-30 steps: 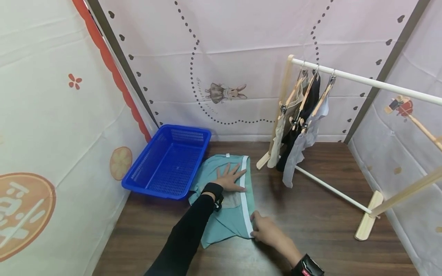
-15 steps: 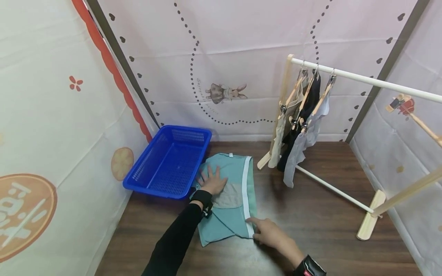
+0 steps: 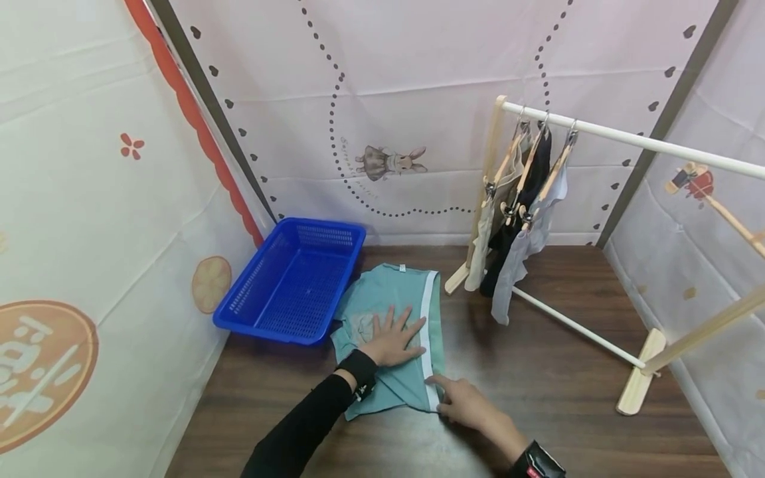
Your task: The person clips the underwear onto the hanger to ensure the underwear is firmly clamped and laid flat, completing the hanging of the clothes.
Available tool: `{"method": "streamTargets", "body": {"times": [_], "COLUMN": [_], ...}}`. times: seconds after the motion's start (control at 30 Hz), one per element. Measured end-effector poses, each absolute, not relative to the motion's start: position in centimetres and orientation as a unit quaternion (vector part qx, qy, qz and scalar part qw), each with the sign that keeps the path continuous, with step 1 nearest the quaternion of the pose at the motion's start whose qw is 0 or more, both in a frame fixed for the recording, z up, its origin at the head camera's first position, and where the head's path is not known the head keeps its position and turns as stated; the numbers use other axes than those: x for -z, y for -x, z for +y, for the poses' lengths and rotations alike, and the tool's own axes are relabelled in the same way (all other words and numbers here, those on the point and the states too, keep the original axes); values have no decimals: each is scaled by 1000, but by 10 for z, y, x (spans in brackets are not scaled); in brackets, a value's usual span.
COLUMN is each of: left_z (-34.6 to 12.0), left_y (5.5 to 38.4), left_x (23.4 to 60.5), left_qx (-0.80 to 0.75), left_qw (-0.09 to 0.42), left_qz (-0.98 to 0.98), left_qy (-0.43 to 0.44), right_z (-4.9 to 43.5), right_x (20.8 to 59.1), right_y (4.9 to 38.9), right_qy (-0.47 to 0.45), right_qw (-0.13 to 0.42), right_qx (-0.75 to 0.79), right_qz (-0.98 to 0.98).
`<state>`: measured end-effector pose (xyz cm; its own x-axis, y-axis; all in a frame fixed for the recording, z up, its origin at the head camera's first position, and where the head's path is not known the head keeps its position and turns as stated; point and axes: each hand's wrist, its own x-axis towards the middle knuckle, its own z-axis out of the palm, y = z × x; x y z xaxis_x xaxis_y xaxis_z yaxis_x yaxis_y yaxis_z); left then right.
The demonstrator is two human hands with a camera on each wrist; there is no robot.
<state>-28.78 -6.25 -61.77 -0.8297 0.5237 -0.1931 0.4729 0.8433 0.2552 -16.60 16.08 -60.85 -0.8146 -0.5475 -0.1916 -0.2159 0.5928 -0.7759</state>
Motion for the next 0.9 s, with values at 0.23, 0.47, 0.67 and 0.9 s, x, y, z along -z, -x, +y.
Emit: {"method": "streamTargets", "body": {"times": [0.23, 0.47, 0.67, 0.9], "left_z": [-68, -83, -67, -32], "left_y": [277, 268, 264, 250], "left_x": [614, 614, 594, 571], "left_qx": [-83, -82, -104, -84], "left_qw": [138, 138, 88, 87], "left_qz": [948, 945, 934, 924], "left_qy": [-274, -286, -331, -362], "right_z": [212, 311, 378, 420], "right_x": [593, 556, 524, 489], "right_y": [164, 153, 139, 139], "right_qy": [103, -54, -277, -380], "right_qw": [77, -147, -221, -257], "right_qx": [400, 324, 376, 422], "right_qz": [907, 933, 856, 782]}}
